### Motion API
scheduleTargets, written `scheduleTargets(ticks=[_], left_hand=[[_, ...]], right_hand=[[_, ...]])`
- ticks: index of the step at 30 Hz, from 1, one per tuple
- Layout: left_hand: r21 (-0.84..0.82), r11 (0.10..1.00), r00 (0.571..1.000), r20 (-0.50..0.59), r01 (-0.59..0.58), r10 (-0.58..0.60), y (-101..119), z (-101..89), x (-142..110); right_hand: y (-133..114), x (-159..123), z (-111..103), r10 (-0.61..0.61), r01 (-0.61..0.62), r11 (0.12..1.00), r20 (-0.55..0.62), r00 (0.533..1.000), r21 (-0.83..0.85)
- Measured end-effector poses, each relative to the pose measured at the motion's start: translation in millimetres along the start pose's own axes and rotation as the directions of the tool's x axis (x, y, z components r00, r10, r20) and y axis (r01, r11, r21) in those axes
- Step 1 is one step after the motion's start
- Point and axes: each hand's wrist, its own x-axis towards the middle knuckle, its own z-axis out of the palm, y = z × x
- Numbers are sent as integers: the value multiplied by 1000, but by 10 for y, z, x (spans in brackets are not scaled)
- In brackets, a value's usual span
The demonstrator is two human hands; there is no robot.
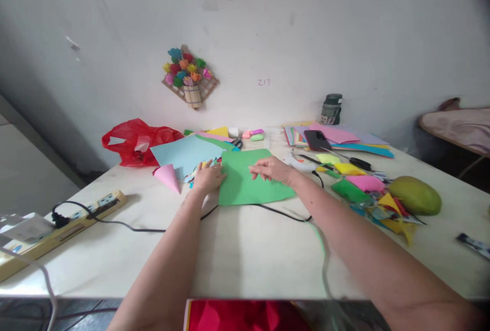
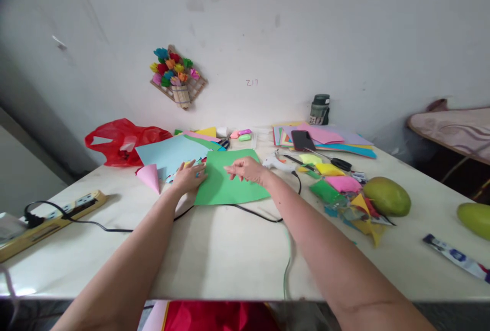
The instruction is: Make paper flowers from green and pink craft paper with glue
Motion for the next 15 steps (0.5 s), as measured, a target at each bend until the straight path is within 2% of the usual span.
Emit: scheduleTargets(ticks=[2, 3, 5, 8, 11, 15], left_hand=[[35, 998, 998, 35, -45, 43, 19, 64, -8], [41, 998, 998, 47, -49, 47, 22, 84, -10], [45, 998, 998, 56, -33, 30, 10, 108, -12], [50, 999, 999, 41, 6, -8, -50, 118, -23], [55, 998, 1000, 13, -17, 16, -137, 113, -48], [60, 998, 999, 1, -35, 35, -214, 87, -91]], right_hand=[[75, 68, 140, -72, 35, 976, -166, 983, -215], [107, 91, 200, -122, 60, 948, -185, 975, -311], [156, 115, 295, -139, 52, 882, -153, 978, -468], [208, 108, 385, -68, 18, 790, -58, 996, -613], [258, 80, 432, -15, 18, 743, 11, 1000, -669], [328, 46, 442, 9, 37, 733, 65, 998, -679]])
